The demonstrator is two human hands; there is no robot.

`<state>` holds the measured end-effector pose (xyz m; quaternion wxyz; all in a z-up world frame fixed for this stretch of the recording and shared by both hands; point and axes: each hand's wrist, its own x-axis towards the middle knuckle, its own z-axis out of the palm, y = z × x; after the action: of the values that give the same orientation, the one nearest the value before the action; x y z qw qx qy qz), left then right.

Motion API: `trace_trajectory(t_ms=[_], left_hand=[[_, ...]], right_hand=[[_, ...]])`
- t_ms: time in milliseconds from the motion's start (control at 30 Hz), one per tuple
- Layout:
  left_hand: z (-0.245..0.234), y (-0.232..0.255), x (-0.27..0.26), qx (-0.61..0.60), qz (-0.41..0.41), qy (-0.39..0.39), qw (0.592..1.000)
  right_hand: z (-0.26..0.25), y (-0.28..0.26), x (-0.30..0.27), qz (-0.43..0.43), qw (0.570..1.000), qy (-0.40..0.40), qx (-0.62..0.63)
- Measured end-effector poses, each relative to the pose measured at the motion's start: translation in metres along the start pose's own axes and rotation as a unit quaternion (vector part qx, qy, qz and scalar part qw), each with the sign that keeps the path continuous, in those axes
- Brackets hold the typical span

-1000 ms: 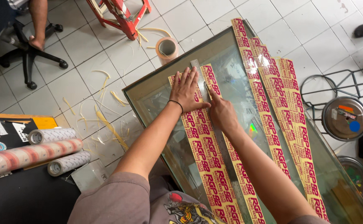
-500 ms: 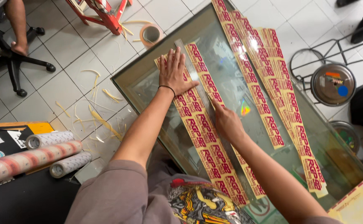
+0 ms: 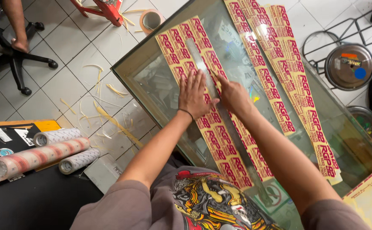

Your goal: The person uses a metal ruler and a utility knife to cut long strips of red and yellow stickers on a glass table. They align the ruler along the sticker sheet and slice through the material to separate the strips.

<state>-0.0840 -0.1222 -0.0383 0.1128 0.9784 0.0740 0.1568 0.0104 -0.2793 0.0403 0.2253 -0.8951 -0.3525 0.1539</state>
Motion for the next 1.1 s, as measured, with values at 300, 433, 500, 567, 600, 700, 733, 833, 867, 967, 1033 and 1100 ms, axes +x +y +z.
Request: trace_trajectory(t_ms=[300,433,500,567,600,700,733,833,867,967,1033,1100], left_hand=[[-0.031,0.027,0.002,0.008,-0.006,-0.186,0.983],[-0.056,0.035,0.010,0.008,-0.010,-0.238,0.971],[-0.060,0.038,0.011,0.030,-0.022,-0.271,0.962],[-0.060,0.038,0.010,0.021,-0.026,-0.274,0.961],[-0.059,0.037,0.012,0.013,-0.030,-0.270,0.962],[-0.051,0.035,0.008,-0.001,-0.030,-0.264,0.964],[-0.049,0.035,0.007,-0.002,-0.028,-0.269,0.963],[-0.046,0.035,0.005,-0.006,-0.020,-0.255,0.967],[-0.047,0.035,0.006,0.028,-0.018,-0.250,0.968],[-0.049,0.036,0.007,0.061,-0.015,-0.247,0.967],[-0.049,0.035,0.007,0.061,-0.014,-0.251,0.966],[-0.048,0.034,0.007,0.060,-0.011,-0.244,0.968]], right_hand=[[-0.019,-0.008,0.021,0.073,0.996,-0.053,0.012],[-0.023,-0.006,0.025,0.068,0.997,-0.041,0.016],[-0.038,-0.021,0.019,0.039,0.997,-0.047,0.038],[-0.036,-0.021,0.020,0.037,0.998,-0.048,0.030],[-0.035,-0.019,0.022,0.029,0.998,-0.046,0.020],[-0.033,-0.018,0.024,0.025,0.999,-0.040,0.016],[-0.030,-0.016,0.025,0.029,0.999,-0.042,0.019],[-0.029,-0.018,0.028,0.032,0.999,-0.037,0.005],[-0.034,-0.024,0.030,0.046,0.995,-0.080,-0.027],[-0.042,-0.032,0.032,0.061,0.989,-0.125,-0.053],[-0.043,-0.033,0.032,0.062,0.989,-0.128,-0.047],[-0.043,-0.033,0.032,0.060,0.989,-0.121,-0.053]])
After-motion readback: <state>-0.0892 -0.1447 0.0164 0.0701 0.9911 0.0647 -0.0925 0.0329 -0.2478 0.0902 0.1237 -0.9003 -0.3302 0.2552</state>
